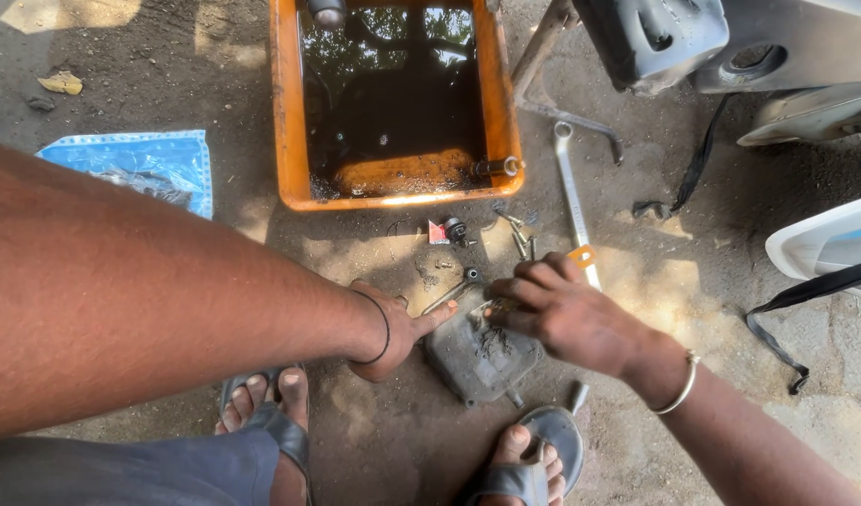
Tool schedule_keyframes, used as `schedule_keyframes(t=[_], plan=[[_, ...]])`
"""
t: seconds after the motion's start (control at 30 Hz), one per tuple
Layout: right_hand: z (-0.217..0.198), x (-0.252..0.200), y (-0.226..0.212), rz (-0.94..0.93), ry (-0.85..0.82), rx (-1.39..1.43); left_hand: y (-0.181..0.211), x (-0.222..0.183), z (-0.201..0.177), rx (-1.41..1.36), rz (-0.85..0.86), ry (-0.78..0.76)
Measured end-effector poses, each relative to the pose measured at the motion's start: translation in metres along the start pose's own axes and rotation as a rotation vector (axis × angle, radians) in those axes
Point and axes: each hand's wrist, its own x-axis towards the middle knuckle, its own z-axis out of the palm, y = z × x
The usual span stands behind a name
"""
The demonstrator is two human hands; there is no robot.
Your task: Cleaning old gasket residue from a motorcycle engine cover using a hand scraper.
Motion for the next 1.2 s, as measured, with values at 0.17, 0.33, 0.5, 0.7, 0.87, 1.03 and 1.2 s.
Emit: schedule_keyframes(t=[0.17,0.33,0.5,0.7,0.87,1.03,1.2], plan=[[0.001,0.004,0.002,-0.030,0.022,0.011,-0.003,0.010,0.007,-0.062,-0.007,0.016],[-0.004,0.011,0.002,-0.024,0.044,0.005,-0.002,0.010,0.005,0.011,0.006,-0.039],[-0.002,0.009,0.002,-0.035,0.007,-0.002,-0.004,0.004,0.002,0.004,0.018,-0.002],[0.004,0.005,0.006,0.004,0.048,-0.003,-0.009,-0.002,0.000,-0.036,0.037,0.011],[0.004,0.006,0.000,-0.010,0.030,0.057,-0.009,0.000,-0.003,-0.051,0.026,0.008],[0.008,-0.005,0.012,0.070,0.036,-0.009,-0.013,0.021,0.010,-0.109,0.036,0.026],[0.007,0.002,0.001,0.027,0.033,0.038,-0.008,0.012,0.004,-0.046,0.016,-0.028]])
